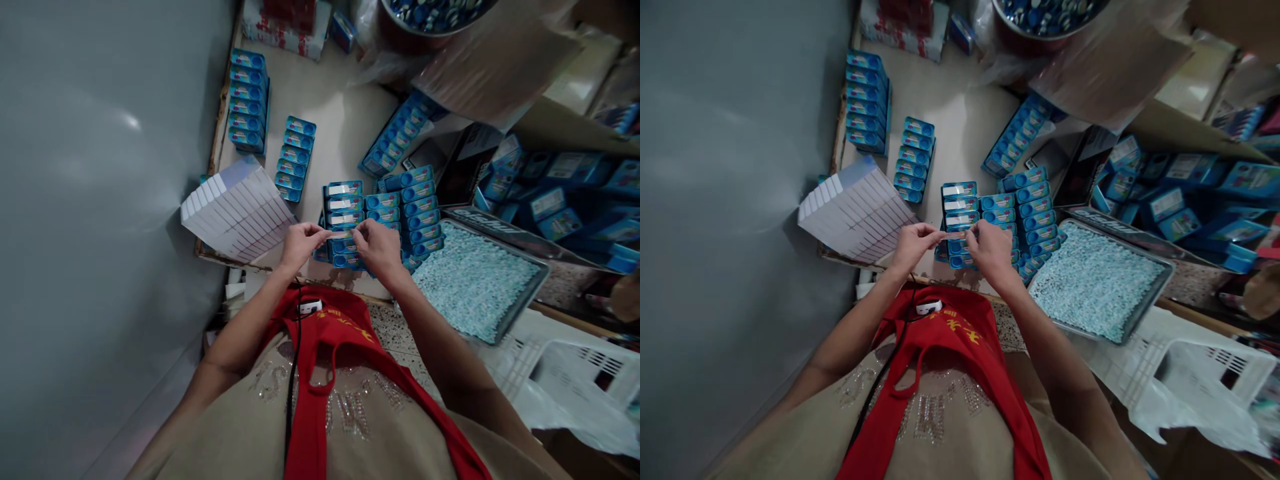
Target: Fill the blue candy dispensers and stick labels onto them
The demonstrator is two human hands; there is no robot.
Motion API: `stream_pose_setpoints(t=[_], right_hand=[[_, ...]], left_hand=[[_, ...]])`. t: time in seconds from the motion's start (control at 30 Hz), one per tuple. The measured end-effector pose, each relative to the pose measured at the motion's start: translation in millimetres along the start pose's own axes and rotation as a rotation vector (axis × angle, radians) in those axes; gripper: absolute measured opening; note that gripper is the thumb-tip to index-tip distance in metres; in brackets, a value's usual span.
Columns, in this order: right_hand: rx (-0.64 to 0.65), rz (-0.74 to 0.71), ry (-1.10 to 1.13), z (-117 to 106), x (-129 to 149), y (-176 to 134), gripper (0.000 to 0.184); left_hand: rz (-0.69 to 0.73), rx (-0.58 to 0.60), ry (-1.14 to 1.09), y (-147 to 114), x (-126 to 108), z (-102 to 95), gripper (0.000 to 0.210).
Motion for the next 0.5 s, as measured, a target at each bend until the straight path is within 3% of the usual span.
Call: stream_pose_setpoints(t=[0.13, 0.33, 0.5], right_hand=[[-0.044, -0.030, -0.079, 9.0, 0.2, 1.2, 0.025], [-0.003, -0.029, -0.060, 15.3, -6.1, 6.5, 0.027], [-0.031, 0.008, -0.027, 18.0, -14.7, 10.5, 0.030]], left_hand=[[0.004, -0.014, 0.077, 4.3, 1.2, -0.2, 0.033], [-0.009, -0.017, 0.072, 4.4, 6.4, -1.6, 0.029], [0.013, -0.056, 0.018, 6.9, 30.0, 4.9, 0.026]])
Point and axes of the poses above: each hand's wrist, its own y-axis towards the middle knuckle, its own z-axis out of the palm, x = y × z, the point moved 2 cm from there along y, towards the middle knuckle, and after that the axes turned 14 degrees about z, right-handed, at the moved point
